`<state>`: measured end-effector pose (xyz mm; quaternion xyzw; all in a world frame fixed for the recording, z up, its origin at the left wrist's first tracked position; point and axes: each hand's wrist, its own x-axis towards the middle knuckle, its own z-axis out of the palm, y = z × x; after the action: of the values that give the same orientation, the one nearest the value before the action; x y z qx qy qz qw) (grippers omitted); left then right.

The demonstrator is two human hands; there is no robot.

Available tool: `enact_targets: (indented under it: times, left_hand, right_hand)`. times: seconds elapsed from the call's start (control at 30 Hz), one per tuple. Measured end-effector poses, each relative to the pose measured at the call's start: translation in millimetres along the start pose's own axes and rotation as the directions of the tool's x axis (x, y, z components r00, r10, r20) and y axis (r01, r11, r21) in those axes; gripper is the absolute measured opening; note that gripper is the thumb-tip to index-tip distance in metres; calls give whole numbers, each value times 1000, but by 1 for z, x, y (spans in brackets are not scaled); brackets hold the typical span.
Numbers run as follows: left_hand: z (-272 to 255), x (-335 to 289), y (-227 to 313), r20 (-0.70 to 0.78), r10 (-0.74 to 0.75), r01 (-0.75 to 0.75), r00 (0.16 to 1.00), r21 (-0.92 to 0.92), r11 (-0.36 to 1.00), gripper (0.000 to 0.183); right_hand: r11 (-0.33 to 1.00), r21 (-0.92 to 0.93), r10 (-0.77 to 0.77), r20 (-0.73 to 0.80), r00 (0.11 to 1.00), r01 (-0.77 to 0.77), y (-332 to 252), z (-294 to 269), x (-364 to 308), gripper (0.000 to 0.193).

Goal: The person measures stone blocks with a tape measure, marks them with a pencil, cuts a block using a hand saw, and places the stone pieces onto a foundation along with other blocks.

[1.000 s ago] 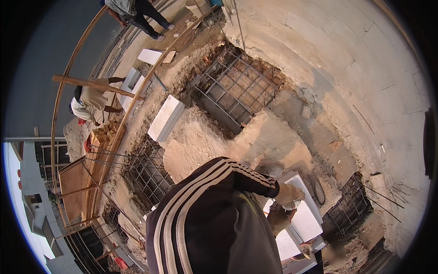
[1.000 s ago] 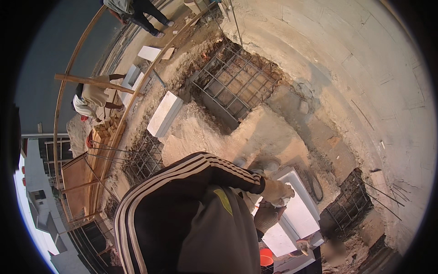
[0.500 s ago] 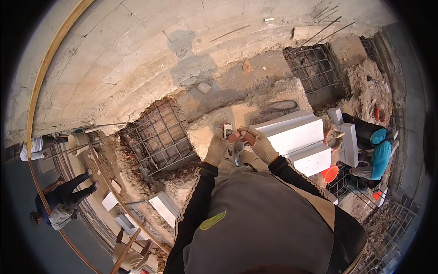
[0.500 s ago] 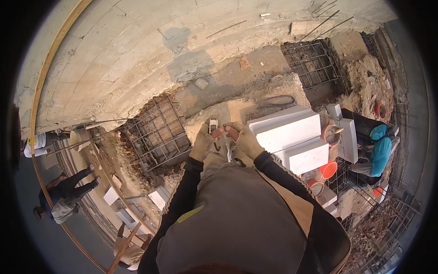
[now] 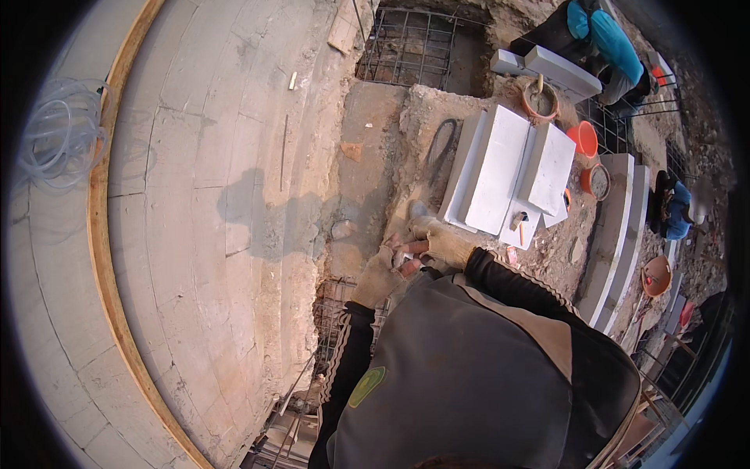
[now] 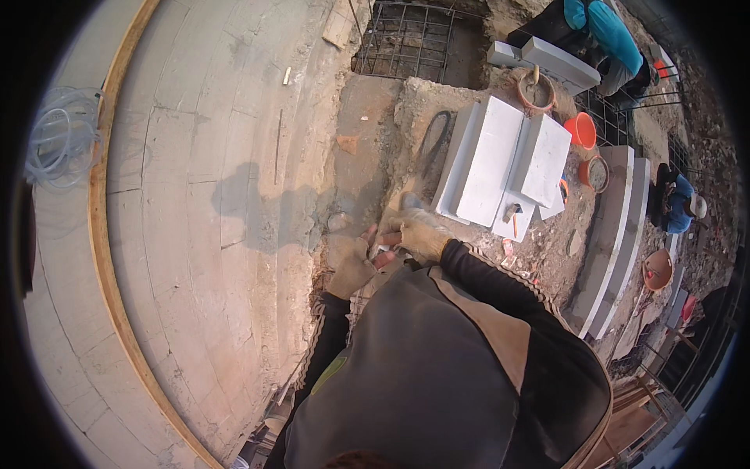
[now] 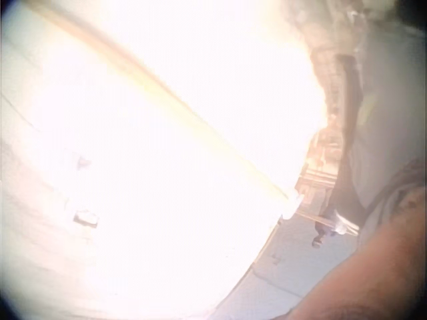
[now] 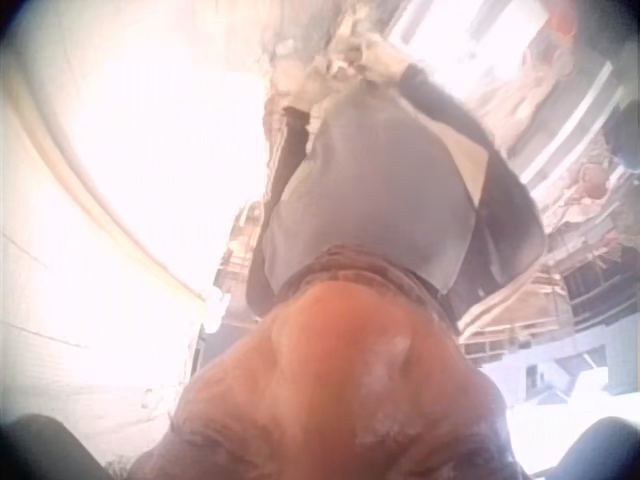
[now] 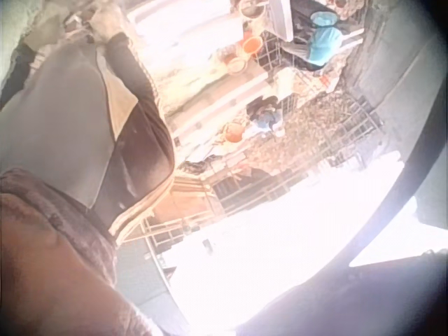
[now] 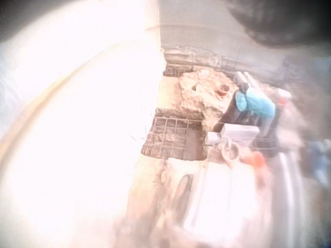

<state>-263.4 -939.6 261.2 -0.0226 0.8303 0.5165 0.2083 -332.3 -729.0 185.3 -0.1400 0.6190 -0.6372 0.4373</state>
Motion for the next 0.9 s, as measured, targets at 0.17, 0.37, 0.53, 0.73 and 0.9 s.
enact_targets:
  times: [0.17, 0.37, 0.53, 0.73, 0.9]
  left_hand:
    - [-31, 65, -56, 157, 107, -107, 982, -3, 994, 68]
    - [-83, 161, -51, 469, -19, -48, 883, 132, 990, 66]
    - [-130, 240, -140, 601, -230, 116, 766, 223, 968, 48]
    - [-204, 350, -248, 692, -193, 206, 695, 65, 976, 39]
    - [-247, 336, -272, 514, -448, 400, 731, 209, 892, 31]
  right_hand:
    - [876, -471, 32, -145, 989, -98, -31, -28, 40, 33]
    - [953, 283, 195, -307, 931, -106, -21, -83, 65, 27]
    - [856, 498, 305, -705, 640, 141, -33, -151, 51, 22]
    - [983, 94, 56, -971, 231, 159, 21, -195, 82, 28]
    - [940, 284, 252, -951, 180, 188, 91, -207, 201, 30]
